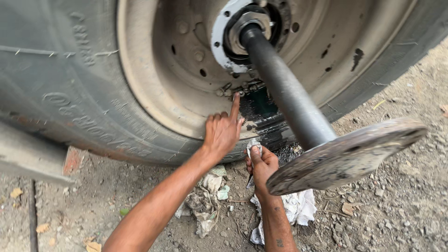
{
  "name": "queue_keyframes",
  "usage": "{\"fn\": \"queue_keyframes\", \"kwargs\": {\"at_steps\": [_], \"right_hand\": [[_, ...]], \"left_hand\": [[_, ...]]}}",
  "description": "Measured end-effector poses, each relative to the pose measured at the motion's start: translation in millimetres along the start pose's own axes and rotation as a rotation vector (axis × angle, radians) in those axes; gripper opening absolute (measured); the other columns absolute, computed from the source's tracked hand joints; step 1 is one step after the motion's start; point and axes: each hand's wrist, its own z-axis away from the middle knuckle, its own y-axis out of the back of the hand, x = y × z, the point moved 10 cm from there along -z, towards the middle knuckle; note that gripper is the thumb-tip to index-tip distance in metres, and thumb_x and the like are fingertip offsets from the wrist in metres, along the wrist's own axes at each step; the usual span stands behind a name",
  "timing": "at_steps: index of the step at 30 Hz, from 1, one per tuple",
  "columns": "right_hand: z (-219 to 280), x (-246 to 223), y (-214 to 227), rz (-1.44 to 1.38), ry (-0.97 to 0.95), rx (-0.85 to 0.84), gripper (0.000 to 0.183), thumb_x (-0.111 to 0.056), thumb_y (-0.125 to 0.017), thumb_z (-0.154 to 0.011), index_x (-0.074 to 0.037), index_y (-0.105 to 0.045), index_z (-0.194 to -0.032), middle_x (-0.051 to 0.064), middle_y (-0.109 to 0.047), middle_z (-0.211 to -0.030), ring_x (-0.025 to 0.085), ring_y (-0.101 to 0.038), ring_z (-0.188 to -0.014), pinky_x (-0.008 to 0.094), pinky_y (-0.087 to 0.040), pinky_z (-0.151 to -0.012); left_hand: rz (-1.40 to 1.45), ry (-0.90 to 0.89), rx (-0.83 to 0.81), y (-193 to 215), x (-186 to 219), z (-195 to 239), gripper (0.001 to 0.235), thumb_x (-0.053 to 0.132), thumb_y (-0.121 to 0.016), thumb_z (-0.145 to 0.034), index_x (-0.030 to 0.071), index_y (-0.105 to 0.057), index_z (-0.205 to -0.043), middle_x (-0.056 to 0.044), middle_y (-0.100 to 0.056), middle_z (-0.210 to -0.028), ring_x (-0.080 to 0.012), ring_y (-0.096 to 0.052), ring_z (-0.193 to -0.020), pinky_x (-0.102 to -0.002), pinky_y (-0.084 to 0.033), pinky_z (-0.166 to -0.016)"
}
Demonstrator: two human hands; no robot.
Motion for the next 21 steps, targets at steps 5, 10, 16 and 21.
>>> {"fn": "queue_keyframes", "kwargs": {"at_steps": [5,10,16,21], "right_hand": [[13,-14,-16,-0.058,0.152,-0.071,0.024,-0.02,-0.052,-0.108,-0.002,-0.067,-0.104,-0.001,-0.059,-0.071,0.007,-0.049,-0.059,0.023,-0.041,-0.054],[37,-35,-42,-0.027,0.31,-0.129,0.025,-0.015,-0.053,-0.108,0.0,-0.071,-0.115,0.001,-0.066,-0.082,0.007,-0.057,-0.07,0.023,-0.048,-0.062],[62,-47,-53,0.067,0.512,-0.064,0.021,-0.013,-0.057,-0.106,0.0,-0.074,-0.106,0.005,-0.072,-0.091,0.008,-0.065,-0.075,0.022,-0.053,-0.064],[82,-40,-48,0.173,0.632,0.105,0.02,-0.008,-0.059,-0.105,-0.001,-0.076,-0.099,0.001,-0.067,-0.075,0.005,-0.054,-0.058,0.02,-0.041,-0.047]], "left_hand": [[1.134,0.382,-0.253,-7,-5,58,0.069,0.037,-0.054,-0.111,-0.004,-0.028,-0.16,-0.016,-0.072,-0.107,-0.0195,-0.069,-0.093,-0.04,-0.059,-0.083],[1.678,0.583,-0.39,6,15,96,0.064,0.024,-0.053,-0.102,0.001,-0.033,-0.159,-0.02,-0.073,-0.123,-0.0292,-0.067,-0.093,-0.043,-0.058,-0.08],[1.882,0.53,-0.305,41,15,109,0.065,0.013,-0.056,-0.1,-0.002,-0.029,-0.157,-0.015,-0.072,-0.128,-0.0199,-0.07,-0.114,-0.036,-0.06,-0.1],[1.912,0.72,-0.362,37,13,130,0.075,0.006,-0.062,-0.09,-0.001,-0.025,-0.155,-0.017,-0.073,-0.123,-0.0213,-0.072,-0.109,-0.037,-0.061,-0.096]]}}
